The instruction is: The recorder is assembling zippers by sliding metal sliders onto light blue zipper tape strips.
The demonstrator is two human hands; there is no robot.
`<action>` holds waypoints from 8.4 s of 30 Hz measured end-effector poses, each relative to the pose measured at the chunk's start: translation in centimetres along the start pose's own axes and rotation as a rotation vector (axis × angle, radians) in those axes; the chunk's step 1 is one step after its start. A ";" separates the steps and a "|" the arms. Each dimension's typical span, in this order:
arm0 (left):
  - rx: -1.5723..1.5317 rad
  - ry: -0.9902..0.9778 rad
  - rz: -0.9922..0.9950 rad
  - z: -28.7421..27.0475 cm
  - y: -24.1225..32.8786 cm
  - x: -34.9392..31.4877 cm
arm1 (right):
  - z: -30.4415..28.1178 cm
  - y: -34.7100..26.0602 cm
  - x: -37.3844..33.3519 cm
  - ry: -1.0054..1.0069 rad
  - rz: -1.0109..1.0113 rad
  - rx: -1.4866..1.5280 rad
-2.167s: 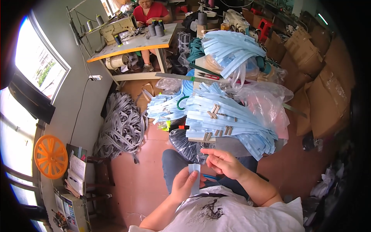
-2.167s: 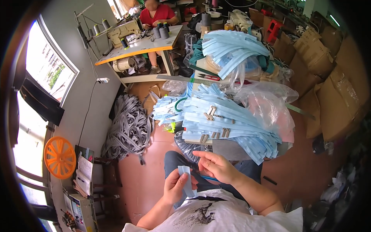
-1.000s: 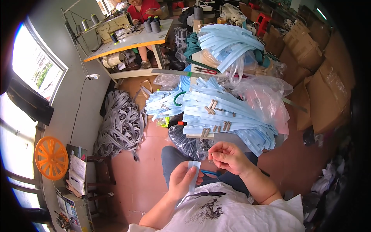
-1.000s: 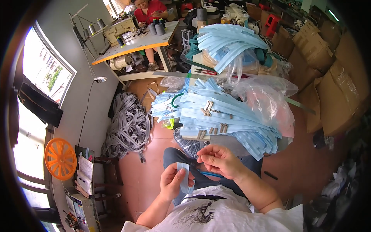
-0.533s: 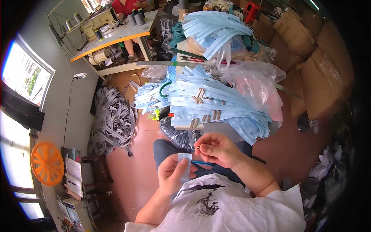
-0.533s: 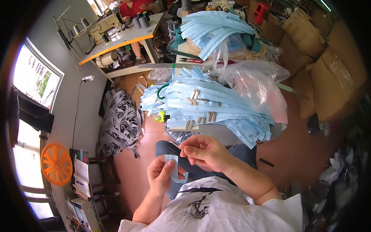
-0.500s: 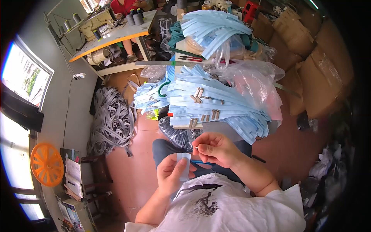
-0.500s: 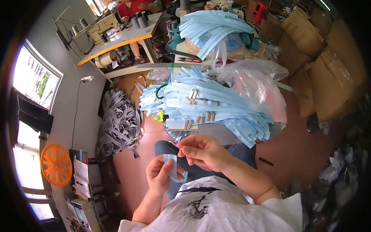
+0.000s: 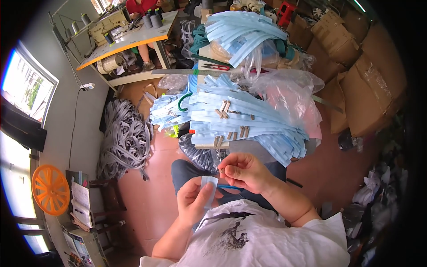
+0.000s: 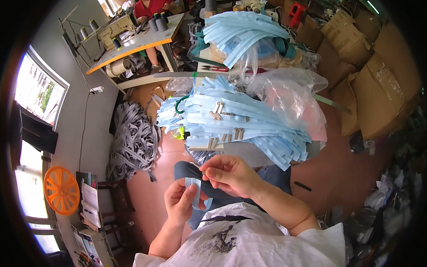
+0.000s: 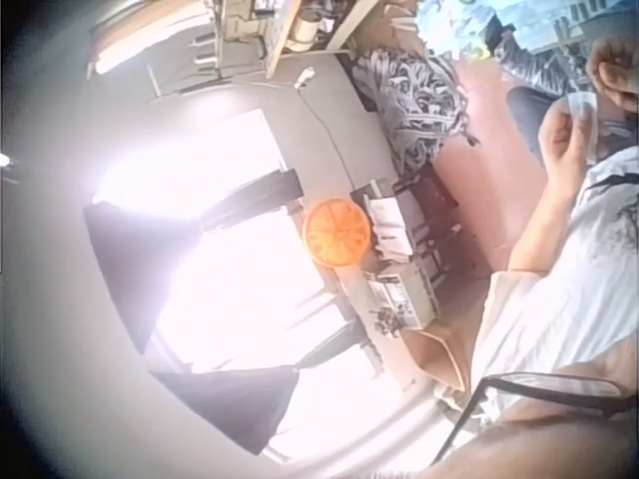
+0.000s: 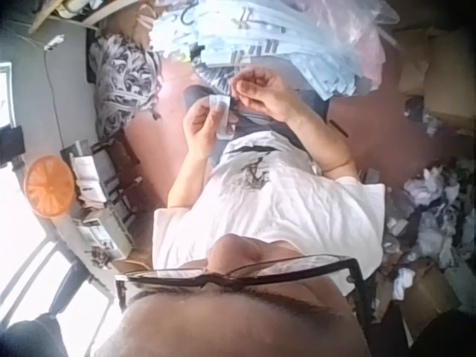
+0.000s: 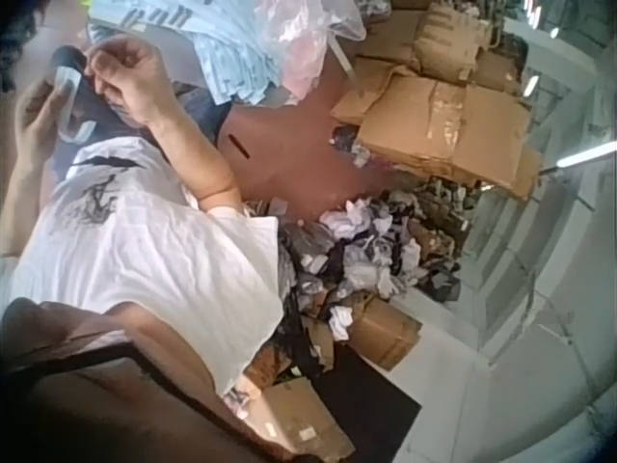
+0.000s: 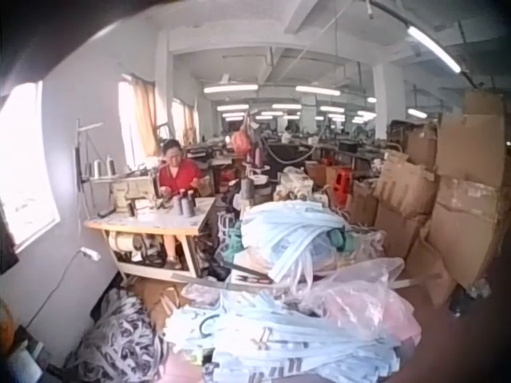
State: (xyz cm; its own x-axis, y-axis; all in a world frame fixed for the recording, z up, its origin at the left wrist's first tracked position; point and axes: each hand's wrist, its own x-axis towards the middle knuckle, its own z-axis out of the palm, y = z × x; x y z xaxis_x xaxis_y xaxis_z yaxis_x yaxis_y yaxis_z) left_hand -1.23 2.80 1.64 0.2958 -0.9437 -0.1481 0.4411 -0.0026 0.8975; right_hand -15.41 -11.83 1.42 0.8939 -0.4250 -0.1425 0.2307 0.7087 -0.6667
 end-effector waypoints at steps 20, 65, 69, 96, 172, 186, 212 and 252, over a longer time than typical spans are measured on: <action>0.028 0.001 -0.007 0.2 0.3 -0.1 | -0.6 0.2 0.1 -0.069 -0.035 0.044; 0.206 0.025 0.039 0.0 0.6 0.1 | 1.5 -0.9 1.1 -0.059 0.041 -0.278; 0.209 0.010 0.033 -0.1 0.7 0.1 | 2.4 -1.2 1.2 0.016 0.057 -0.236; 0.212 0.017 0.024 -0.2 0.6 0.3 | 0.7 -2.1 1.1 -0.116 0.042 -0.448; 0.050 0.103 0.159 0.3 -0.8 0.4 | 1.6 0.1 0.2 0.018 -0.442 -0.774; 0.057 0.122 0.250 1.3 -0.3 0.6 | 2.4 0.5 0.9 0.032 -0.633 -1.176; -0.071 0.113 0.422 0.8 -1.4 1.1 | 2.4 1.4 0.0 0.038 -0.640 -1.000; -0.564 0.091 0.087 2.2 -2.1 1.2 | 1.9 1.1 0.5 -0.009 -0.927 -1.191</action>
State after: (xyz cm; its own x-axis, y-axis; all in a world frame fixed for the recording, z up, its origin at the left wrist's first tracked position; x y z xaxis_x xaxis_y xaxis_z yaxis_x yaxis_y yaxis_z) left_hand -3.63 0.92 0.49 0.4120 -0.9001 -0.1415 0.7879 0.2740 0.5514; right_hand -13.99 -10.18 1.98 0.6140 -0.4464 0.6509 0.2645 -0.6606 -0.7026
